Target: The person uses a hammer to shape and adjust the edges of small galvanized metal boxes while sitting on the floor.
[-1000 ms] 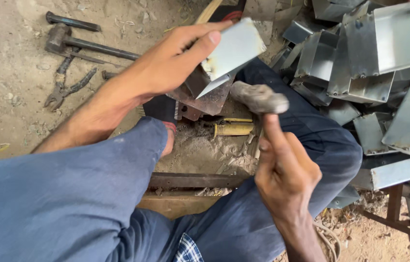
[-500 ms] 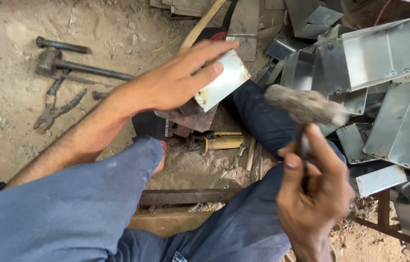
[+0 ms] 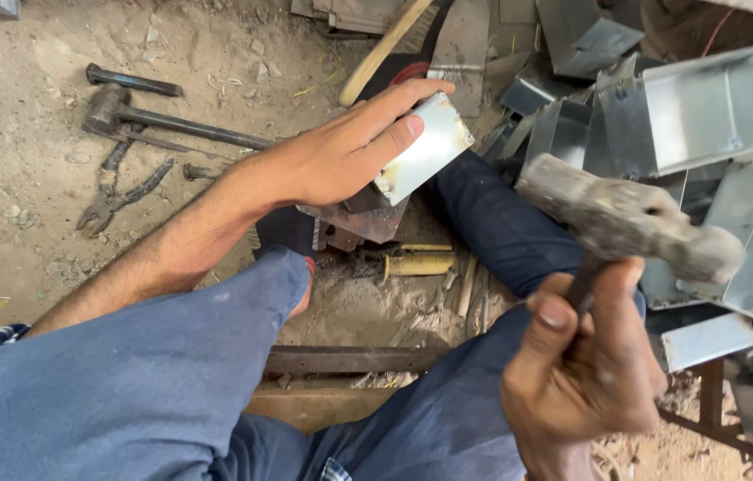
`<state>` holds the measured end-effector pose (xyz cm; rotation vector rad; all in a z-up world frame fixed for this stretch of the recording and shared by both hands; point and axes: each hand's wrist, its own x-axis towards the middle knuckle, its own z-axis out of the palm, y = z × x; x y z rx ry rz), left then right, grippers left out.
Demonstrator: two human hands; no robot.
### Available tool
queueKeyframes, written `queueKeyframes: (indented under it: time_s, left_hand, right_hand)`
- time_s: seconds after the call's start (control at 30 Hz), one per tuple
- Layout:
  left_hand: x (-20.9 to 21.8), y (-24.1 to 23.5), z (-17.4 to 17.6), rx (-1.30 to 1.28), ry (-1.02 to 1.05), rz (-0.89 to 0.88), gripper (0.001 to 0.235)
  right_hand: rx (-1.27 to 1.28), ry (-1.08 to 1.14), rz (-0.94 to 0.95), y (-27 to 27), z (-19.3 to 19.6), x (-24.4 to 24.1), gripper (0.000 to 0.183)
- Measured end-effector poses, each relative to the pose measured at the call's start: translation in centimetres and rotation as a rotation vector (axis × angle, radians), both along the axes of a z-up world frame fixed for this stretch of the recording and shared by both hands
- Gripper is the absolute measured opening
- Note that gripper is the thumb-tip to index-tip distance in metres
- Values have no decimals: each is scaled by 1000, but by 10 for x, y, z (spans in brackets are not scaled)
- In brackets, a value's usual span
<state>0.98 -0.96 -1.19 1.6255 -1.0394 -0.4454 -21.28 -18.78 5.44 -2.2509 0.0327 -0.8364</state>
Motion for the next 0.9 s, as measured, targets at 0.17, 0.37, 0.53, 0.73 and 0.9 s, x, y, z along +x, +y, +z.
queueKeyframes:
  time_s: [0.17,0.37,0.53,0.73,0.9]
  left_hand:
    - [0,-1,-1,25,-14,9,51]
    - [-1,-3,-6,21,-7,11,53]
    - [-2,-4,-9,50,20,27,57]
    - [0,-7,-13,42,-31,35,57]
    - [1,-5,-15,56,-2,43,57]
  right_hand:
    - [-213,266,15,-6,3,7,50]
    - [-138,190,60,3,-5,1,48]
    - [-109,117,1,3,-8,4,46]
    - [-236,314,46,5,-6,5,48]
    - [-218,-99,67,-12,-37,13,45]
